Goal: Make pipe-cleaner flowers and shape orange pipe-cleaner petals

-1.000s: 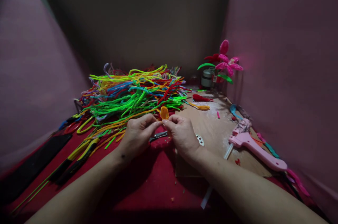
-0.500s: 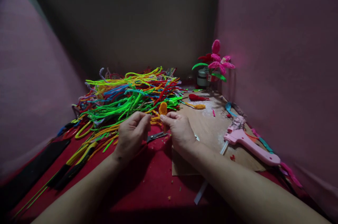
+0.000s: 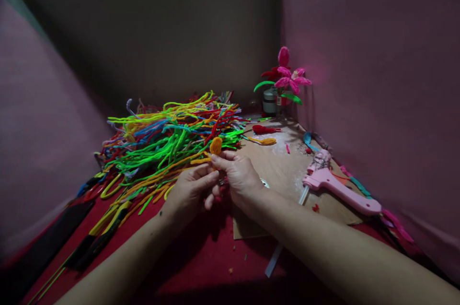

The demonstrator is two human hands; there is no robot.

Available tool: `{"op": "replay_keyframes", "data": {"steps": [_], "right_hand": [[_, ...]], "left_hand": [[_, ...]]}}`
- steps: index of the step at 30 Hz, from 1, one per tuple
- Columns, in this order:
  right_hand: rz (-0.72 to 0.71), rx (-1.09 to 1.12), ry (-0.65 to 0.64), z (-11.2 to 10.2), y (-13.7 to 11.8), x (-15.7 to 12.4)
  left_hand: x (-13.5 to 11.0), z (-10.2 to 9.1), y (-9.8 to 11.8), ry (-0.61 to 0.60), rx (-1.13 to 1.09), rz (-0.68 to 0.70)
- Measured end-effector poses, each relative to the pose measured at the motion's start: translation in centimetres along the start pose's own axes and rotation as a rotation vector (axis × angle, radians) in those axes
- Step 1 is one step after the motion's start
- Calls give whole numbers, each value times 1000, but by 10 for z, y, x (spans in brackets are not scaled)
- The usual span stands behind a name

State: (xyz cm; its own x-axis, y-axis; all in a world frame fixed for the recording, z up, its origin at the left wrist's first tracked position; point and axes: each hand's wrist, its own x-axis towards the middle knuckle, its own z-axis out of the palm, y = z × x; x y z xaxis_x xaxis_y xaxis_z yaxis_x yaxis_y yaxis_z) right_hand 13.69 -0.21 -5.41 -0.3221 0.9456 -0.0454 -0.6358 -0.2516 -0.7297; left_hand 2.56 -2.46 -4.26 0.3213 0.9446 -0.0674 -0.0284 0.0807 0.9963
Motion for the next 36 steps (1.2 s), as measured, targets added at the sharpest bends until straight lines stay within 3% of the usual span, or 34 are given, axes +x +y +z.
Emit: {"op": "replay_keyframes", "data": {"steps": [4,7,10,12,17,23,27,32,36], "right_hand": [[-42,25,61,0,-1,0],[-99,10,64,1,-4,1],[-116,-60,57,1,-4,1],[-136,-151,59,0,-4,1],[-188,-380,51,0,-3,-2],[-262,-458,105,4,-4,-5],[-230,-447,124,2,-5,-3],[-249,-549,106,0,-7,-3],[-203,-597,58,-1,-5,-5]], "left_hand": [[-2,-3,0,-170,-51,-129],[-4,-6,10,-118,126,-202],[-4,-13,18,178,222,3],[-4,-18,18,304,298,166],[-6,-21,12,360,641,402],[-9,-14,18,330,293,185],[-7,-18,21,276,392,168],[-4,-26,23,343,368,210],[-2,-28,20,313,332,185]]}}
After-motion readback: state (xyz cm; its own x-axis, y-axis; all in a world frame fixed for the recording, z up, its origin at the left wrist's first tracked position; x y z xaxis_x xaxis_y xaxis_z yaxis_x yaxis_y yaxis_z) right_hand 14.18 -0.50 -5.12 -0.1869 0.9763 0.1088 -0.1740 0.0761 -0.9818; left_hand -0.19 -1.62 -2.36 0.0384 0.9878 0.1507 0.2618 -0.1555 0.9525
